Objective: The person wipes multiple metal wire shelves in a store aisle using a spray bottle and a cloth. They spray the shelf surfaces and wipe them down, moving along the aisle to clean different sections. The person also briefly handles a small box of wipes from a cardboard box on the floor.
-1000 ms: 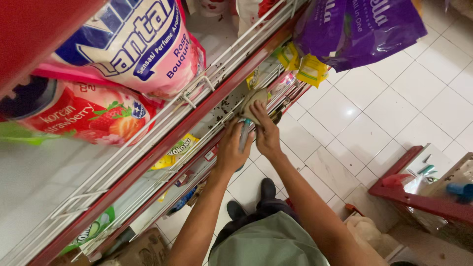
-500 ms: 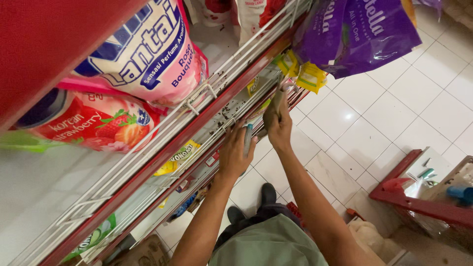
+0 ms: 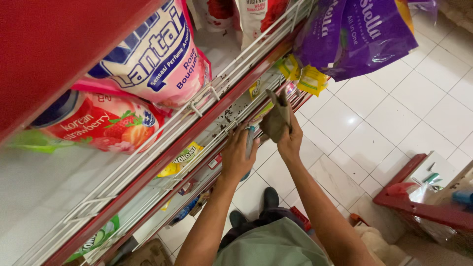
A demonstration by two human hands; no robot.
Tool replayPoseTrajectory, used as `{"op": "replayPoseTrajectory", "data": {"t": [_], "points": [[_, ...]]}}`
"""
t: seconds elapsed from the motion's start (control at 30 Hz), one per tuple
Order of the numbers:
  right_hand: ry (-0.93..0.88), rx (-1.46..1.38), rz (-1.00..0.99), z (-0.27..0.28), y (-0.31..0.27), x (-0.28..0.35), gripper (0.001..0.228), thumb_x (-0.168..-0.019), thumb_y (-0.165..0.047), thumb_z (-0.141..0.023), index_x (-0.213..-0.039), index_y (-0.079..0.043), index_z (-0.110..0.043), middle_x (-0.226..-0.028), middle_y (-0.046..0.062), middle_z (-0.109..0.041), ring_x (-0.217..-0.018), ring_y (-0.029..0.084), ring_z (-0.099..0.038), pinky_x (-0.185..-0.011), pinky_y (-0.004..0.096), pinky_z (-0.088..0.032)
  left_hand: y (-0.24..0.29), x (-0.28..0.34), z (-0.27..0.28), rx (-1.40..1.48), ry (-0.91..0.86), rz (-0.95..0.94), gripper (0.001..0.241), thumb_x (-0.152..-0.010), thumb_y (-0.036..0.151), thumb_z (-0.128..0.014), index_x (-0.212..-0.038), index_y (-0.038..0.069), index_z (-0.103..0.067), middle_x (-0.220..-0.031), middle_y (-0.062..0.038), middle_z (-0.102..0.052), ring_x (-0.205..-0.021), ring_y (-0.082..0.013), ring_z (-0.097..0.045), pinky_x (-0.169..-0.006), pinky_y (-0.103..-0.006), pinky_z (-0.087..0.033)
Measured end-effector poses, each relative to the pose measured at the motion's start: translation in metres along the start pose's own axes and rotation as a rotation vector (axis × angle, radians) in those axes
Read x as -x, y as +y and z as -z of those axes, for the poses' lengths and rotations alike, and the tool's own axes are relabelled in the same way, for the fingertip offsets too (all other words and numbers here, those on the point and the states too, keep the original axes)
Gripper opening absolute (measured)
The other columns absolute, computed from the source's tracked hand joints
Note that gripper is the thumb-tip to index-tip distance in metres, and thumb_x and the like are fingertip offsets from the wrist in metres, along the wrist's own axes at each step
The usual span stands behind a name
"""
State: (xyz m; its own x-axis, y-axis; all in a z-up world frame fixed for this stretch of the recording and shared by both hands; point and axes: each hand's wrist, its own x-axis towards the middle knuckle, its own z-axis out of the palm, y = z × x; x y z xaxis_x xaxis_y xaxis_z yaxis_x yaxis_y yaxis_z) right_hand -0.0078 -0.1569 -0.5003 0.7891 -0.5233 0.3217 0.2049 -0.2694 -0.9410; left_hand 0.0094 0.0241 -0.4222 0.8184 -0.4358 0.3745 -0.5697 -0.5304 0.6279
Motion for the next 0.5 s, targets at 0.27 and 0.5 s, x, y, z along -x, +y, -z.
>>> {"op": "replayPoseTrajectory", "data": {"t": [0.27,0.5], "points": [[-0.089,-0.003,-0.103,-0.053,-0.028,-0.016,0.064,-0.094,0.009,-0.040,-0.155,-0.011,-0.043,-0.172,0.017,-0.018,-0.116,0.028,-0.055,-0.082,0.032,-0.050,0.000,0.004,0.000,0.065,0.011,0.013,0.046,-0.101,0.028,-0.060,-0.136,-0.002,-0.057,-0.141,-0.024,-0.059,-0.128,-0.0460,-0.057,-0.115,-0.0563,-0.039],[-0.300,-0.011,0.125,0.006,0.005,0.007,0.076,-0.082,0.015,-0.031,-0.152,-0.005,-0.053,-0.170,0.018,-0.035,-0.155,0.031,-0.040,-0.125,0.035,-0.032,-0.009,0.014,0.002,0.116,-0.028,0.003,0.039,-0.103,0.031,-0.062,-0.127,0.000,-0.058,-0.140,-0.026,-0.058,-0.129,-0.0473,-0.056,-0.120,-0.0571,-0.036]]}}
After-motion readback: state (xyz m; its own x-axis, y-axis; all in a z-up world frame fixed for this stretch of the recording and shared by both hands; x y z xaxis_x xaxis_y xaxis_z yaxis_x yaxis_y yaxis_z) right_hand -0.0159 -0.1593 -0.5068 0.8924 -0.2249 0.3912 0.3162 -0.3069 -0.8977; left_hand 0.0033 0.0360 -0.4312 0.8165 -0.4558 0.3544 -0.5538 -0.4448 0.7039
